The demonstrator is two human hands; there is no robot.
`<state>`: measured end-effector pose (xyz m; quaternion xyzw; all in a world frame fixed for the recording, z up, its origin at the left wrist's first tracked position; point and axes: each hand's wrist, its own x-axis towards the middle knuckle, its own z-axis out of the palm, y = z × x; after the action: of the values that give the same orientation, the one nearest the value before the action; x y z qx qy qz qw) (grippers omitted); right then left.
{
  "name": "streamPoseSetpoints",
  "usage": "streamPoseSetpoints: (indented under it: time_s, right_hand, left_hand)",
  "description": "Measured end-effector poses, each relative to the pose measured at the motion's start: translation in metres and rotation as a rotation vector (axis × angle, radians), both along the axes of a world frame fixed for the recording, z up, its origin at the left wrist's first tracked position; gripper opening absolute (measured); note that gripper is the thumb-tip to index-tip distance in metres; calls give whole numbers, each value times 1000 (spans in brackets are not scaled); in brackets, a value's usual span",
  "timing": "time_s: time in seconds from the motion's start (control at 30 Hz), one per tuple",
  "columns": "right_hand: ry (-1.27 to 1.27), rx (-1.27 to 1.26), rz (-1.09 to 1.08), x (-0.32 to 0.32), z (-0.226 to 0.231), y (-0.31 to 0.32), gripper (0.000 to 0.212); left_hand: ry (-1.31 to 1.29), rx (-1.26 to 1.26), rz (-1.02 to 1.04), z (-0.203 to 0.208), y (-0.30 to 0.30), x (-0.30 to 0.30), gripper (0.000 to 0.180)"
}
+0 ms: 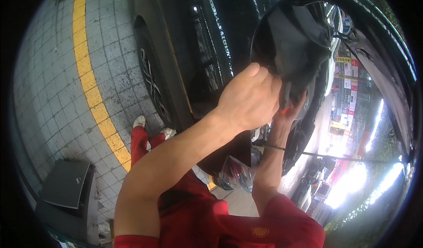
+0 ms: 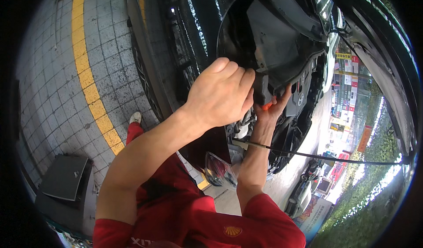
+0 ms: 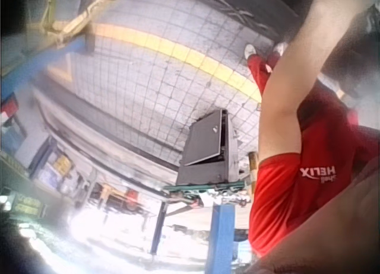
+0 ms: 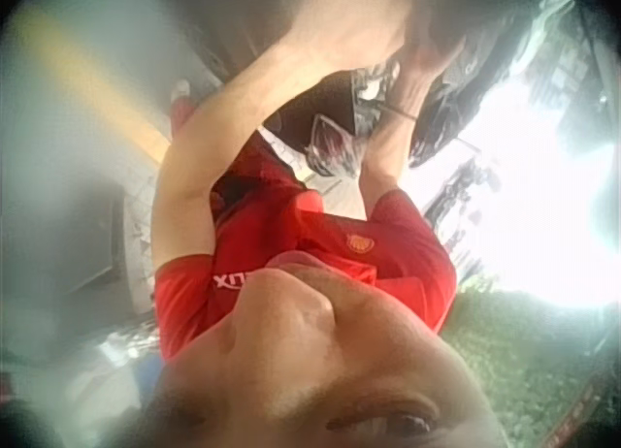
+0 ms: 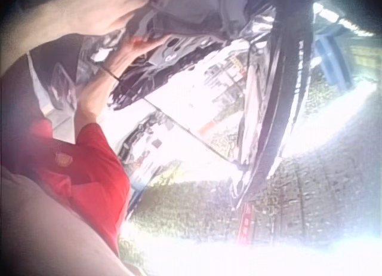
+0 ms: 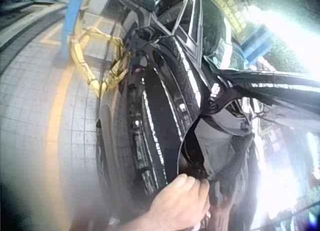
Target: The person unpacks two new car engine mounts from a cardboard box and bubble wrap, then removes two black plastic engine bay covers from a car with the hood open using a screwdriver. The covers are placed aside.
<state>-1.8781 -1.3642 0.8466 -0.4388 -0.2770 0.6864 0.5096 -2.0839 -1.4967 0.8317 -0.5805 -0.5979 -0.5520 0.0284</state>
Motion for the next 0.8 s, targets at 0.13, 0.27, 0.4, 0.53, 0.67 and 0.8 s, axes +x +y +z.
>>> streamPoseSetpoints:
  time_s: [0.13, 0.27, 0.4, 0.53, 0.67, 0.8]
  right_hand:
    - [-46, 49, -19, -2, 6, -1, 44]
    - [-12, 169, -38, -5, 10, 0, 53]
    - [97, 213, 72, -2, 9, 3, 72]
    - [109, 242, 110, 3, 5, 8, 69]
    - [189, 290, 118, 6, 0, 11, 65]
    - [295, 271, 248, 15, -5, 15, 72]
  left_hand:
    - [6, -3, 2, 2, 0, -2, 29]
    - [7, -23, -5, 6, 1, -4, 28]
    - [6, -12, -2, 8, 3, -4, 27]
    - [5, 23, 18, 7, 4, -4, 27]
    - [-28, 17, -5, 4, 4, -3, 23]
    - [-55, 17, -10, 0, 3, -2, 19]
